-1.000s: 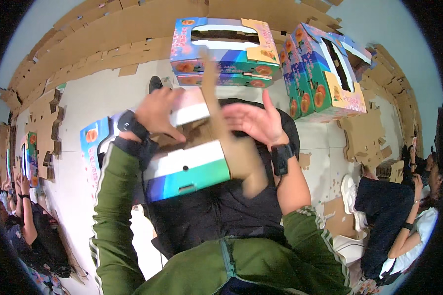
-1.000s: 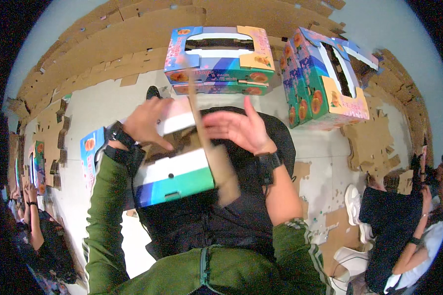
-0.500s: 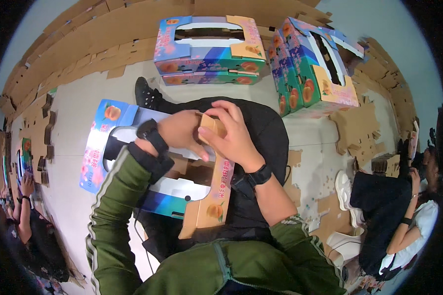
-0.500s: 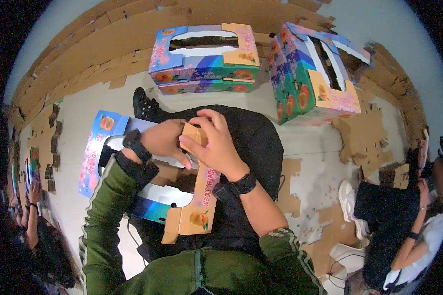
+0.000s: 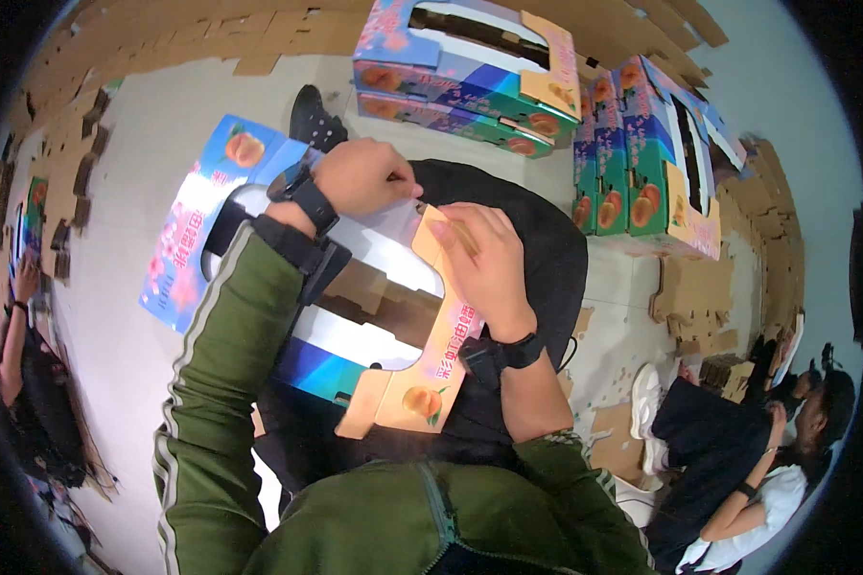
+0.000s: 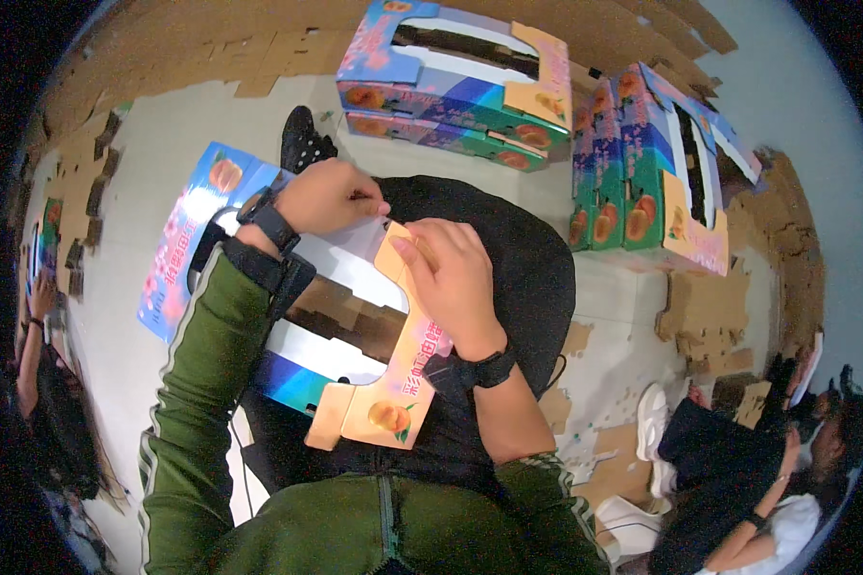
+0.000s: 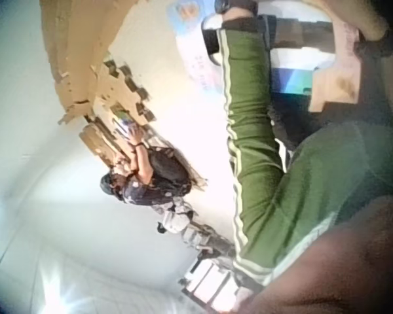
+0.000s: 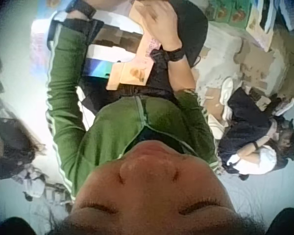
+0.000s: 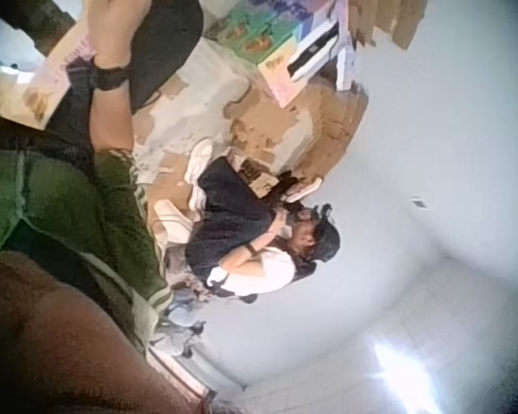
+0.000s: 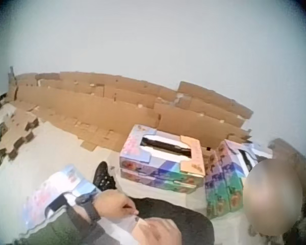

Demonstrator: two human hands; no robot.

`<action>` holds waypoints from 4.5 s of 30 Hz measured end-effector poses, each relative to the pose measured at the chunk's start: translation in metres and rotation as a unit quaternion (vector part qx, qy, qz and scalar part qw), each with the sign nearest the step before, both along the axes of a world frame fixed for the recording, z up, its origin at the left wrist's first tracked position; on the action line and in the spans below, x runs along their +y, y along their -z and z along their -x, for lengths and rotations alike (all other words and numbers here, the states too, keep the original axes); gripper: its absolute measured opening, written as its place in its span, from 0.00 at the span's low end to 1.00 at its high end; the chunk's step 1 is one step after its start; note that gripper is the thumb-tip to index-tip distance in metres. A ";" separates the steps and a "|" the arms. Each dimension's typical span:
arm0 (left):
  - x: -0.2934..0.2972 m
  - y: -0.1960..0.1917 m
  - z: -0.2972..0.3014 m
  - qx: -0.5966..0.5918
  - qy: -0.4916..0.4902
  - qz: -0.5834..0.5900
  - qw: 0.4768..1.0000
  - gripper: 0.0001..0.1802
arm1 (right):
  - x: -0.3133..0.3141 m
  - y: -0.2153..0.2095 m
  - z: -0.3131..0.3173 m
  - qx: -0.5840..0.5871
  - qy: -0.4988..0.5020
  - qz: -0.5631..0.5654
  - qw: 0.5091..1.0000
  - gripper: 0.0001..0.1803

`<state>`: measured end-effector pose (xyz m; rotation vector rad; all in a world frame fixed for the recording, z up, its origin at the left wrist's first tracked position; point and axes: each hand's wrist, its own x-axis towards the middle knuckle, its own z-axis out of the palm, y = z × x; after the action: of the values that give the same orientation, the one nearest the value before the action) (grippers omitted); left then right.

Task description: The recorder is folding cardboard boxes for peach-flavored products in a factory setting.

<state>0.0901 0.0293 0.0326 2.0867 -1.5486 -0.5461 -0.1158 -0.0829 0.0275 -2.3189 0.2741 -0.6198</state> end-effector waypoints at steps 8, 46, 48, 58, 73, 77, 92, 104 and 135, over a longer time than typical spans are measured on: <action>-0.008 0.014 -0.006 -0.042 -0.001 -0.052 0.998 0.15 | 0.015 0.010 -0.016 0.165 0.080 0.070 0.981 0.15; -0.004 0.001 0.006 -0.099 -0.008 -0.032 0.995 0.19 | 0.115 -0.048 0.053 0.129 -0.231 -0.052 0.963 0.25; -0.003 0.005 0.005 -0.101 -0.020 -0.005 0.995 0.19 | 0.119 -0.048 0.052 0.123 -0.203 -0.064 0.969 0.25; -0.003 0.006 0.005 -0.110 -0.005 -0.016 0.994 0.20 | 0.115 -0.047 0.053 0.106 -0.243 -0.007 0.964 0.19; -0.006 0.005 0.006 -0.108 -0.014 -0.015 0.994 0.20 | 0.126 -0.038 0.057 0.110 -0.245 0.048 0.962 0.26; -0.005 0.007 0.008 -0.116 -0.026 -0.021 0.993 0.20 | 0.135 -0.035 0.058 0.128 -0.223 0.109 0.960 0.31; -0.007 0.009 0.010 -0.154 -0.027 -0.023 0.987 0.21 | 0.127 -0.045 0.059 0.192 -0.222 0.080 0.953 0.39; -0.007 0.007 0.014 -0.167 -0.034 -0.027 0.985 0.22 | 0.136 -0.036 0.064 0.203 -0.232 0.186 0.933 0.46; -0.007 -0.017 0.018 -0.052 -0.040 -0.091 0.994 0.49 | 0.077 -0.038 0.057 0.019 -0.225 -0.210 0.951 0.16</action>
<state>0.0719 0.0222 0.0493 2.3372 -1.5119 -0.5765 -0.1725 -0.0063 0.0653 -1.8881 -0.1026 -0.2550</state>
